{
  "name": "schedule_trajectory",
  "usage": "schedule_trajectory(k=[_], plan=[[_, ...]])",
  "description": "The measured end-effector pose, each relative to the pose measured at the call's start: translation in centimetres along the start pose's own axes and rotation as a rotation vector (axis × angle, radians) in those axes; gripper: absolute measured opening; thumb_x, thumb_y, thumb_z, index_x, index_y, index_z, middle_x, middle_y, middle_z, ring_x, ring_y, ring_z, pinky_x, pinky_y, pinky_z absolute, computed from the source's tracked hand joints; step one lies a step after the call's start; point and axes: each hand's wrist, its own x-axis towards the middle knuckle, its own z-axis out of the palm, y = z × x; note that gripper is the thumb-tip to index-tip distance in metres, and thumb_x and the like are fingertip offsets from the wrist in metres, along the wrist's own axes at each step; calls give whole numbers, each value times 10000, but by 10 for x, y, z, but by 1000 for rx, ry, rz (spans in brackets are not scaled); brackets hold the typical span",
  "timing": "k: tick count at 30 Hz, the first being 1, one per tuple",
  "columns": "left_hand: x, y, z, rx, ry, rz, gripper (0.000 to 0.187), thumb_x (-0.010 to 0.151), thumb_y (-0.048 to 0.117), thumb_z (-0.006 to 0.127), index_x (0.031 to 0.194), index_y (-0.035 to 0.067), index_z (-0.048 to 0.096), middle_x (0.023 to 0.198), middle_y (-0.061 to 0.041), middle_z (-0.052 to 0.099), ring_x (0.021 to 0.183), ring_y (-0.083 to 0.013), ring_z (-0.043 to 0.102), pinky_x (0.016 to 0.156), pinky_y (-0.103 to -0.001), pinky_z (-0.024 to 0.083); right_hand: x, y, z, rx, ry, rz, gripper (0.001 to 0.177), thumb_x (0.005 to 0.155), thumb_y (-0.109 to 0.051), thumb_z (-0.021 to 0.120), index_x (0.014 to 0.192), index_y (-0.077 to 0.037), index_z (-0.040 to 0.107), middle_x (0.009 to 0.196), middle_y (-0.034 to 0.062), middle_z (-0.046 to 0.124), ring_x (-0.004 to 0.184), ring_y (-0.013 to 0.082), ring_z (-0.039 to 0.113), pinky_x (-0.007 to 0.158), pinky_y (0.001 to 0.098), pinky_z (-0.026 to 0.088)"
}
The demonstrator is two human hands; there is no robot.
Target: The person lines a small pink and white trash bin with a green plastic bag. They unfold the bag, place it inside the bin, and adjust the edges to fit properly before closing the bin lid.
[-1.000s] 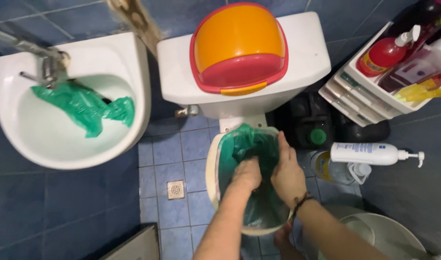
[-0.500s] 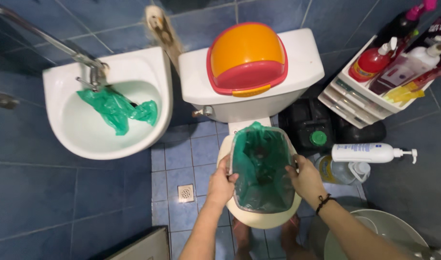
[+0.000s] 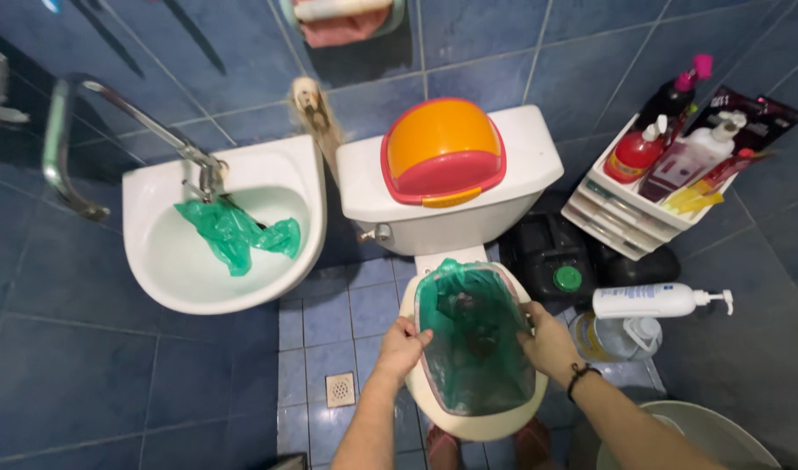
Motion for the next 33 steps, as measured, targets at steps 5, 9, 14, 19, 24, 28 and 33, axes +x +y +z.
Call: schedule_trajectory(k=[5, 9, 14, 19, 24, 28, 33], plan=[[-16, 64, -27, 15, 256, 615, 377, 881, 277, 798, 1149, 31, 701, 1040, -97, 705, 975, -199, 657, 867, -343, 516, -18, -34, -33, 55, -34, 30, 460, 847, -73, 680, 1290, -149, 586, 1120, 149, 740, 1008, 368, 719, 847, 440, 572], [-24, 106, -37, -104, -5, 453, 331, 920, 266, 716, 1152, 31, 730, 879, -63, 711, 802, -157, 637, 744, -294, 525, -26, -42, -53, 40, 70, -297, 413, 814, -24, 666, 1211, -133, 638, 1120, 145, 726, 1061, 359, 695, 854, 419, 561], [-29, 119, -46, -268, -317, 381, 318, 918, 228, 737, 1170, 37, 707, 930, -15, 731, 795, -84, 636, 706, -248, 504, -23, -48, -73, 18, 127, -441, 372, 832, -29, 663, 1191, -119, 630, 1114, 132, 711, 1066, 353, 682, 869, 408, 557], [-43, 111, -50, -194, -424, 313, 227, 915, 154, 750, 1073, -1, 701, 860, -30, 698, 714, -98, 608, 643, -265, 505, -23, -59, -90, -57, 55, -414, 341, 859, -37, 626, 1182, -145, 637, 1101, 116, 704, 1066, 346, 674, 873, 412, 554], [-36, 91, -37, -222, -353, 294, 148, 911, 81, 696, 1002, 12, 601, 788, -41, 647, 669, -135, 592, 601, -300, 508, -13, -64, -88, -129, 9, -399, 314, 890, -77, 568, 1162, -203, 660, 1107, 104, 711, 1073, 350, 663, 885, 435, 546], [-22, 72, -23, -209, -285, 395, 261, 828, 8, 770, 1024, 30, 599, 845, -21, 639, 760, -118, 608, 695, -267, 538, 7, -59, -75, -251, -28, -421, 295, 912, -90, 536, 1151, -215, 657, 1071, 107, 698, 1047, 354, 661, 857, 469, 534], [-9, 47, -11, 100, -137, 397, 343, 756, 83, 864, 972, 54, 599, 840, -38, 655, 772, -140, 622, 710, -297, 526, 31, -59, -59, -362, -94, -456, 377, 839, -53, 564, 1171, -211, 650, 1096, 106, 676, 1058, 359, 650, 857, 479, 532]])
